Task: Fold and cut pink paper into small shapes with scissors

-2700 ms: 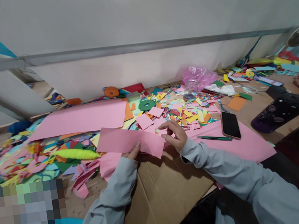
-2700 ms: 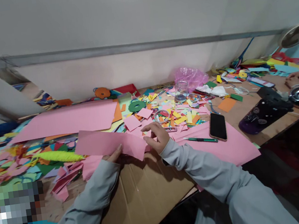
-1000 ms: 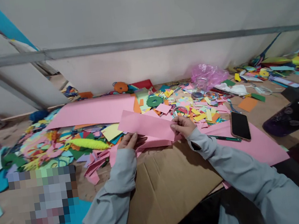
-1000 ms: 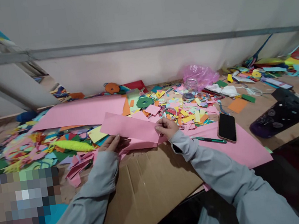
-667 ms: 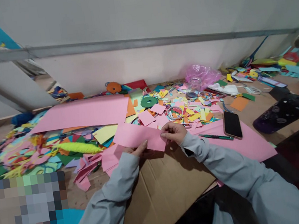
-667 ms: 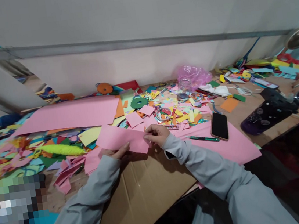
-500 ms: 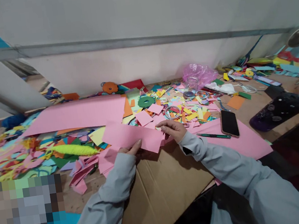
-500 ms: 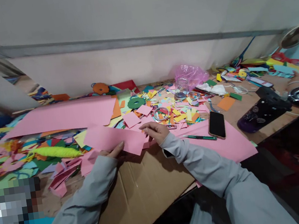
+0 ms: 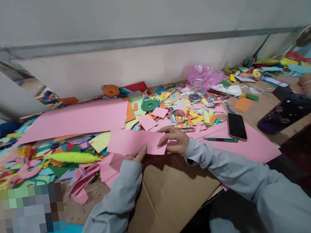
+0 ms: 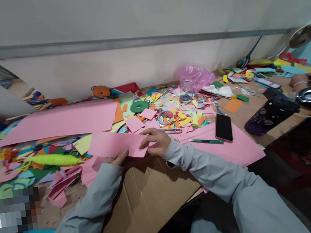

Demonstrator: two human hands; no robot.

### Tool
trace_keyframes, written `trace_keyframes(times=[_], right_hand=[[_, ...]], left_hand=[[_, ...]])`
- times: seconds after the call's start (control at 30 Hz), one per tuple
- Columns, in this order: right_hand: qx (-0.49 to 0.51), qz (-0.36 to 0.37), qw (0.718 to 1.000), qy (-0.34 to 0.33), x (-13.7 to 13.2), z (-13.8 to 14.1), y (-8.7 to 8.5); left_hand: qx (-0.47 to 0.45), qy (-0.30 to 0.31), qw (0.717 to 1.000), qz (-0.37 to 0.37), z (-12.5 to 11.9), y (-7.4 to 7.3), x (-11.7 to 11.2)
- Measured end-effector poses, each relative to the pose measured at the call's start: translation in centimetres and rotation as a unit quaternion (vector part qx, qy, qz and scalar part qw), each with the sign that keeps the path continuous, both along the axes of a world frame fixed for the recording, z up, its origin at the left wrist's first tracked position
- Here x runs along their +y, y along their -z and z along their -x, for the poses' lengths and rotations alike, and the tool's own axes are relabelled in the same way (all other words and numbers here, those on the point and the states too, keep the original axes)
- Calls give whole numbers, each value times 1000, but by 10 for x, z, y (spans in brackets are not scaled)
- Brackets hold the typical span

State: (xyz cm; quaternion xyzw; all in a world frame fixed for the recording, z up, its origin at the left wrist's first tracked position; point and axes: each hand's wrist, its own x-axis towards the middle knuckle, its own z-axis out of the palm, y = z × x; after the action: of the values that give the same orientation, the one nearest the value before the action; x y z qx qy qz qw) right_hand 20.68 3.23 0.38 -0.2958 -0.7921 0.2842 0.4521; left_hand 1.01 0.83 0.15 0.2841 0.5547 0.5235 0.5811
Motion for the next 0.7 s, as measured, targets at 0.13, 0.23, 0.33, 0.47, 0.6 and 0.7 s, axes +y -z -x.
trace_keyframes(times=[0.13,0.23,0.33,0.47,0.6,0.7], right_hand=[[32,53,997,42,2,0,3],[56,103,991,70,2,3,4],[76,141,982,96,1,5,4],[76,155,977,127,-1,7,3],[79,148,977,134,-2,6,2],[84,146,976,139,-2,6,3]], left_hand=[[36,32,999,-14,-4,-2,-4],[-29,64,997,-9,-8,4,-6],[-61,76,995,-1,-10,13,-5],[-31,80,996,-9,-10,22,-3],[-38,87,995,0,-11,23,-4],[-49,98,994,1,-11,22,-6]])
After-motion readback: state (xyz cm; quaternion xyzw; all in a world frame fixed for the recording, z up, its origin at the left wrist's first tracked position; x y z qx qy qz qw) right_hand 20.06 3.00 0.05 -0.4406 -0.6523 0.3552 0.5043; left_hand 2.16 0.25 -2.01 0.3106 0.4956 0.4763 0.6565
